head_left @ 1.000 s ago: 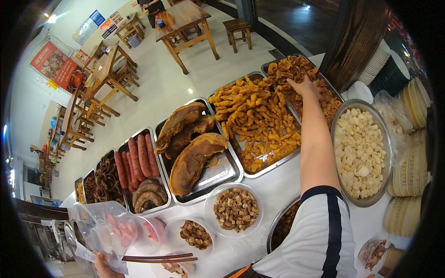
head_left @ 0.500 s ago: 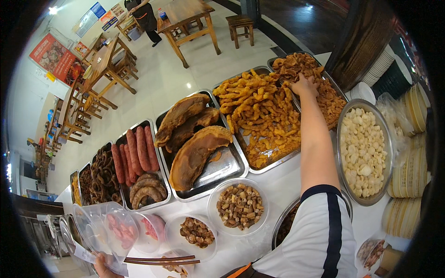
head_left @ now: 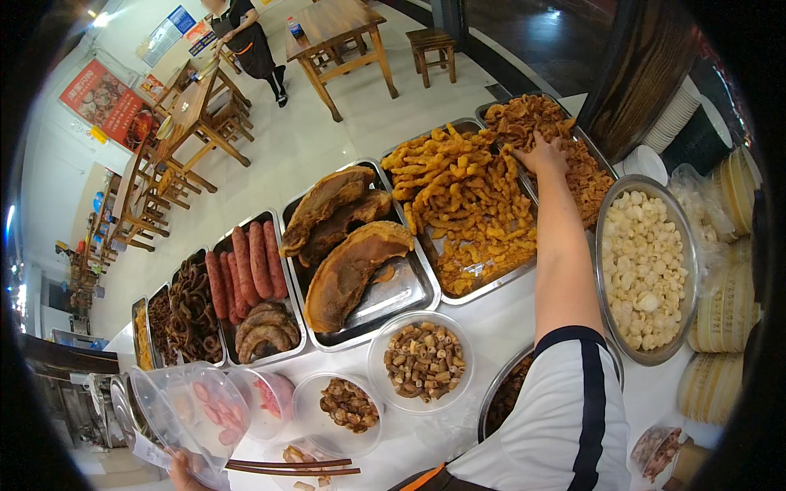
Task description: The person assembles a noodle bowl by adding sliced sausages, fried items, and chopped greens into a plastic container, then adds various sauces and broth. The person uses chopsticks and a ladle to handle the ingredients and liquids, and places a receipt on the finished bowl.
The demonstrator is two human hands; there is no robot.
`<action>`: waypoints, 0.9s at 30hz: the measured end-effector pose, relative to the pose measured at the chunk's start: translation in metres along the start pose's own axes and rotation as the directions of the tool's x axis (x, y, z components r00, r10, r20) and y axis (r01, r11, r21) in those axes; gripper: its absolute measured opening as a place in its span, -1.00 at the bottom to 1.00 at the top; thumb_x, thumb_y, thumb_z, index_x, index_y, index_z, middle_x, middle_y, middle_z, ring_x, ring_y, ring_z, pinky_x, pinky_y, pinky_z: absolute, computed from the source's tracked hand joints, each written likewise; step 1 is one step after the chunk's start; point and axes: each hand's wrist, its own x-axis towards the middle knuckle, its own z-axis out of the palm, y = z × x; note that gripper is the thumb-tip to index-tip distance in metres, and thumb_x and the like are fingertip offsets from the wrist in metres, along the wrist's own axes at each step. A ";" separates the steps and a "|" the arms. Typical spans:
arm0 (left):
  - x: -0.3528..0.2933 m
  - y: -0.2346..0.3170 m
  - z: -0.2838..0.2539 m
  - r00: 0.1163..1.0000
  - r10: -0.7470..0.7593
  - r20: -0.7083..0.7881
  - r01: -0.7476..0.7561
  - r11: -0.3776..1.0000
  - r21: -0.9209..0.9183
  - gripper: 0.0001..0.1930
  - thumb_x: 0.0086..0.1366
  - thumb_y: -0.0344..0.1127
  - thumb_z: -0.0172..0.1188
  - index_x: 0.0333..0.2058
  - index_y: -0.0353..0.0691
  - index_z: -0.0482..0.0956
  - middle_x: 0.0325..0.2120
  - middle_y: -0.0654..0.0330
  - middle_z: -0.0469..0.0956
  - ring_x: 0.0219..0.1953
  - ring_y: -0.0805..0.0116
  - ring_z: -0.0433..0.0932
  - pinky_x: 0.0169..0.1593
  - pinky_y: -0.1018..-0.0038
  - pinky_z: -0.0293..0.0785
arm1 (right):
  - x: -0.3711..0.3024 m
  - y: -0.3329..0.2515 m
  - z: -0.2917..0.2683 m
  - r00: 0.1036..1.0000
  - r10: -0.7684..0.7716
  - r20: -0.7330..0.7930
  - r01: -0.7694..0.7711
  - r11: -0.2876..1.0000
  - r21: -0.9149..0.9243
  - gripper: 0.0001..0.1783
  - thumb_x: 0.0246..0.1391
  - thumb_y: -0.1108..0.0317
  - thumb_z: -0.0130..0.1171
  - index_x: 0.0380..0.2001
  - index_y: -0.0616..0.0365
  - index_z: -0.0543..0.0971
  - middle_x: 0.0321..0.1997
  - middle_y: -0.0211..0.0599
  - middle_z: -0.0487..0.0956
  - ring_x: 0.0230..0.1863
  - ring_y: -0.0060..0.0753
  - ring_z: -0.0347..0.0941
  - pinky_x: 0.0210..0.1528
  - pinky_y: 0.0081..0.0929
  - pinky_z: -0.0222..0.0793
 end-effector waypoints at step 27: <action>-0.027 0.021 0.104 0.890 0.290 0.351 -0.205 0.944 -0.259 -0.65 0.13 -0.46 0.08 -0.06 -0.32 0.38 -0.33 0.22 0.45 -0.31 0.41 0.47 -0.18 0.43 0.48 | -0.027 0.020 -0.074 0.920 -0.361 -0.153 0.392 0.852 0.346 -0.45 -0.01 0.11 0.26 0.09 -0.11 0.45 0.14 -0.24 0.44 0.11 -0.21 0.38 0.13 -0.20 0.31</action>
